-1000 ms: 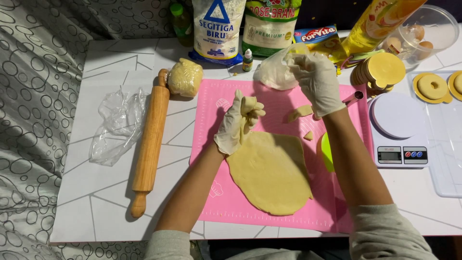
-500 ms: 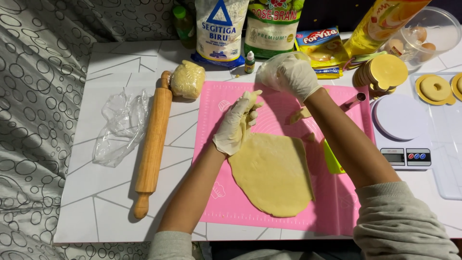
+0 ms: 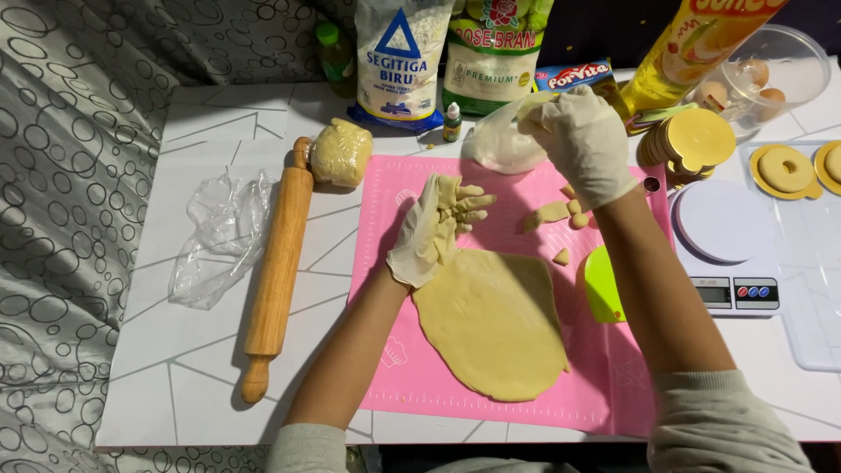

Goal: Cutting dough with a scraper and placing small ingredients or dough pieces onto a larger sheet of dough.

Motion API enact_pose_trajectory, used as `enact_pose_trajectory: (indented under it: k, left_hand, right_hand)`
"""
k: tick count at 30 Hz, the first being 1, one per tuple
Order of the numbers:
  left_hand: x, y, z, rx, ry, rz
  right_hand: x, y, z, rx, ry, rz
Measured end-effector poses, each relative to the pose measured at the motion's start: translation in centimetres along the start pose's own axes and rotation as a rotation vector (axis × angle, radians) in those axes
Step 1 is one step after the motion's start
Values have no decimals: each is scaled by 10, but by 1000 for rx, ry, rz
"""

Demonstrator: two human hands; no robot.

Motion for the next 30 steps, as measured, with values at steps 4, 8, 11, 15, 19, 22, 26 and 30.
enact_pose_trajectory:
  k: [4,8,11,15,19,22,26,30]
  left_hand:
    - [8,5,-7,104,49,157]
    - [23,-1,-12,93,27,172]
    - [27,-6,4,-10,-35,100]
    - [27,-1,-9,14,-51,170]
    - [12,18,3,-275,-375,143]
    - [-16,34,-39,-315,-317,98]
    - [-23,36,-57,-322,-257,84]
    - [11,16,-21,-312,-564,188]
  right_hand:
    - [25,40,-29,376,-1549,-1052]
    - [79,31,44,509,-1923,-1311]
    - [84,24,53,510,-1909,-1113]
    - [88,23,46,497,-1869,-845]
    - [85,42,12,460,-1492,-653]
    - [82,19,54,470,-1294,-476]
    - [79,6,74,491,-1268,-430]
    - [84,24,40,505,-1251,-415]
Point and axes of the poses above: each hand's wrist, its own y-axis away from the middle knuckle, its own z-axis out of the back of the hand, x = y × z, the point moved 9 cm from there along -y, towards the middle knuckle, and after that the axes turned 6 degrees about y, right-handed, at the moved point
